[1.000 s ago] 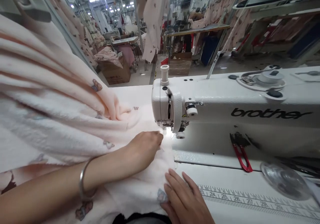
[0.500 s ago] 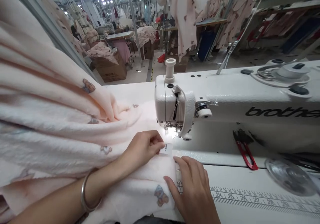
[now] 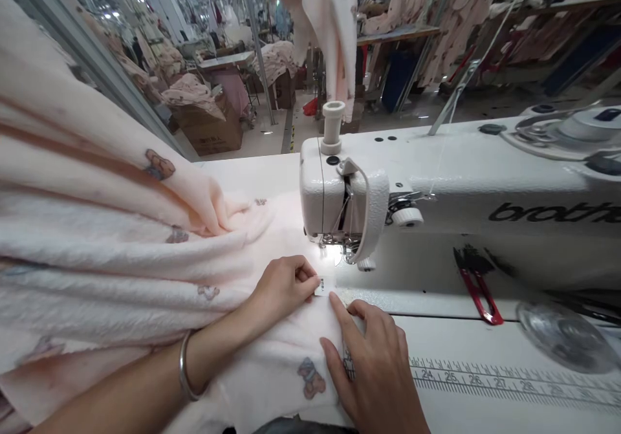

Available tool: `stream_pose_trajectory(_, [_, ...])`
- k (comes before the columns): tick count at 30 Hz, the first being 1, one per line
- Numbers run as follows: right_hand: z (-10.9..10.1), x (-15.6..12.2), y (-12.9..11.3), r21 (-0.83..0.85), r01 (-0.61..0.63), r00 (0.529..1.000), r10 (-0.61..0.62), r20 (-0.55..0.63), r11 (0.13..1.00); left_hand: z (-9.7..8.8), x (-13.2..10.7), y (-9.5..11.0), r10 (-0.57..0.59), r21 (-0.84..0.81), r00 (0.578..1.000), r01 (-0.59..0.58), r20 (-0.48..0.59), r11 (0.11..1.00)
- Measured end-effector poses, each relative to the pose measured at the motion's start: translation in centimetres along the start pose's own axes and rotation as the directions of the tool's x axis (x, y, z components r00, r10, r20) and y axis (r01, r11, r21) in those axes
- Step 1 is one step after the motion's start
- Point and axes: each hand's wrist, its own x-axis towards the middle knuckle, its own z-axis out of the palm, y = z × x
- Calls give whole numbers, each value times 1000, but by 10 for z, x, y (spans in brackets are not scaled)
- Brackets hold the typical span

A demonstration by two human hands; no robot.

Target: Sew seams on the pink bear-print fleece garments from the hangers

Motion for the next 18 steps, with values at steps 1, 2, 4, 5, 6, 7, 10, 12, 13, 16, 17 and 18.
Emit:
stream_pose_trajectory(1, [0, 0, 0, -1, -1, 1000, 1, 2, 1000, 0, 1, -1, 2, -5, 1000, -2, 6, 1000])
stream_pose_trajectory(2, [0, 0, 0, -2, -2, 1000, 2, 5, 1000, 0, 2, -1, 6, -10, 1000, -6, 13, 1000])
stream_pose_trajectory(4, [0, 0, 0, -6, -4, 1000, 4, 12, 1000, 0, 3, -2, 10, -14, 1000, -10, 24, 1000])
stream_pose_trajectory(5, [0, 1, 0, -8, -3, 1000, 3, 14, 1000, 0, 3, -3, 8, -16, 999, -8, 31, 1000])
stream_pose_trajectory(6, [0, 1, 0, -9, 0, 1000, 1, 16, 1000, 0, 4, -3, 6, -18, 999, -5, 35, 1000])
stream_pose_trajectory(7, [0, 1, 0, -10, 1, 1000, 0, 19, 1000, -1, 4, -3, 6, -19, 999, -5, 39, 1000])
stream_pose_trajectory(10, [0, 1, 0, -13, 2, 1000, -2, 25, 1000, -1, 3, -3, 10, -11, 999, -10, 41, 1000])
stream_pose_trajectory(12, [0, 1, 1, -13, -1, 1000, 2, 24, 1000, -1, 2, -3, 16, -3, 999, -16, 31, 1000])
stream_pose_trajectory(13, [0, 1, 1, -14, 0, 1000, 1, 22, 1000, -1, 2, -3, 20, -1, 999, -20, 25, 1000])
stream_pose_trajectory(16, [0, 0, 0, -19, -3, 1000, 4, 20, 1000, 1, 4, -4, 25, 2, 1000, -25, 12, 1000])
stream_pose_trajectory(17, [1, 0, 0, -21, -4, 1000, 5, 18, 1000, 2, 5, -3, 24, 5, 1000, -24, 14, 1000])
stream_pose_trajectory(18, [1, -1, 0, -23, -4, 1000, 5, 16, 1000, 2, 5, -2, 20, 12, 1000, -20, 15, 1000])
